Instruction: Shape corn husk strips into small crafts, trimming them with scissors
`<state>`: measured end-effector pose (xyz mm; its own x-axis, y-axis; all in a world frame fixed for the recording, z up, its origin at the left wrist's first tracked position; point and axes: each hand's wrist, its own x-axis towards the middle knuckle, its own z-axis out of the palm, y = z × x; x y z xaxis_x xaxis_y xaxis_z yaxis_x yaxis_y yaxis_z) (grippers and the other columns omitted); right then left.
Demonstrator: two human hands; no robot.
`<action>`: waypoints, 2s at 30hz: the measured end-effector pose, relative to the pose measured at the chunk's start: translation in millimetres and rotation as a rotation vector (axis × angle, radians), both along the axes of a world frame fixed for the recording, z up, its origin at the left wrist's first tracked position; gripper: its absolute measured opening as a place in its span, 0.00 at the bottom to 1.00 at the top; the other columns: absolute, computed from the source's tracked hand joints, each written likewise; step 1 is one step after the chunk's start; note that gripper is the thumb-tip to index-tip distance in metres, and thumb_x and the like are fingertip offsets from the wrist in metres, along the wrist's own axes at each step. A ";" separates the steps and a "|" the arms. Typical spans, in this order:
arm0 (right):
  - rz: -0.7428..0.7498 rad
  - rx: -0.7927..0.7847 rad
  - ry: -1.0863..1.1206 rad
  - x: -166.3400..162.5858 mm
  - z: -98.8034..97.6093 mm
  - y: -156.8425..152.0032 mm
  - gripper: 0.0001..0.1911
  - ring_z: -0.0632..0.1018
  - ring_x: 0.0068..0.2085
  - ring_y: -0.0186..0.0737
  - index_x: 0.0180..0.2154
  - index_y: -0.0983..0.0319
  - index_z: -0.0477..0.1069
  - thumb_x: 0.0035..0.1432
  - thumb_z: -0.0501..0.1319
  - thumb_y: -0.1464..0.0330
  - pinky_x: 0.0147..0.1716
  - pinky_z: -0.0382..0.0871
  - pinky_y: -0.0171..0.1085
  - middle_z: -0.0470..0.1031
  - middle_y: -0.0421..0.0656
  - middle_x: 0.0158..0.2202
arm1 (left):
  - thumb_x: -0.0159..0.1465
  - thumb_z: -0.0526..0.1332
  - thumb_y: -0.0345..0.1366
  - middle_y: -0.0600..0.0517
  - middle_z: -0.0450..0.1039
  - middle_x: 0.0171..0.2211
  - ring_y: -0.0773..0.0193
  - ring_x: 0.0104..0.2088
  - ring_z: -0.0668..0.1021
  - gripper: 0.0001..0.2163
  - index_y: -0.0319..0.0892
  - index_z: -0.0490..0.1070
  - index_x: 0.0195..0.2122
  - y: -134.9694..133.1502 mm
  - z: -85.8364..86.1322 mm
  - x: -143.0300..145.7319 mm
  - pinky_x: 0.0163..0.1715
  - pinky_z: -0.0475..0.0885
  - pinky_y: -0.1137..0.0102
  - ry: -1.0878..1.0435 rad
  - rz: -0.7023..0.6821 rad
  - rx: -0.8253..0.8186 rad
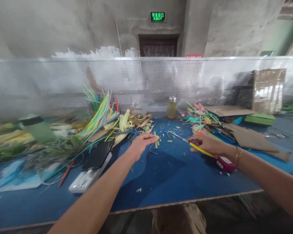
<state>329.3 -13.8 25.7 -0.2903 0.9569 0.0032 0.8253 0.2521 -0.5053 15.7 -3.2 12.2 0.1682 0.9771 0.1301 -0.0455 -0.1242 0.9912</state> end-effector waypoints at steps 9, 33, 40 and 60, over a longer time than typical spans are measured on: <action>0.092 0.032 0.072 -28.4 11.0 -26.5 0.29 0.76 0.41 0.45 0.53 0.54 0.71 0.48 0.65 0.56 0.40 0.70 0.38 0.77 0.45 0.44 | 0.48 0.69 0.40 0.49 0.77 0.28 0.58 0.32 0.75 0.05 0.46 0.79 0.24 1.0 -5.2 -0.6 0.40 0.65 0.63 0.090 -0.034 0.032; 0.188 -0.013 0.195 -32.4 14.1 -17.9 0.30 0.77 0.42 0.47 0.47 0.50 0.77 0.37 0.72 0.57 0.39 0.71 0.37 0.79 0.41 0.41 | 0.51 0.66 0.40 0.54 0.73 0.26 0.64 0.30 0.71 0.06 0.44 0.77 0.25 -5.0 3.5 -1.8 0.35 0.62 0.68 0.314 -0.053 0.022; 0.198 0.008 0.225 -30.9 10.9 -17.3 0.27 0.77 0.42 0.48 0.46 0.49 0.77 0.39 0.72 0.58 0.42 0.70 0.39 0.79 0.42 0.42 | 0.51 0.66 0.42 0.54 0.71 0.26 0.65 0.28 0.68 0.08 0.43 0.76 0.25 -3.1 0.5 -2.9 0.32 0.60 0.69 0.335 -0.063 0.030; 0.175 -0.055 0.125 -35.2 14.4 -18.3 0.32 0.75 0.37 0.41 0.49 0.54 0.75 0.38 0.70 0.56 0.37 0.67 0.34 0.78 0.42 0.38 | 0.53 0.65 0.41 0.53 0.72 0.28 0.64 0.31 0.70 0.08 0.43 0.75 0.25 -4.3 2.7 -3.7 0.37 0.62 0.68 0.342 -0.095 0.030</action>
<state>294.1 -32.1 40.2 -0.4525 0.8918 -0.0012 0.7013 0.3551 -0.6181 12.0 -7.5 15.0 0.2973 0.9515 0.0788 0.2752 -0.1644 0.9472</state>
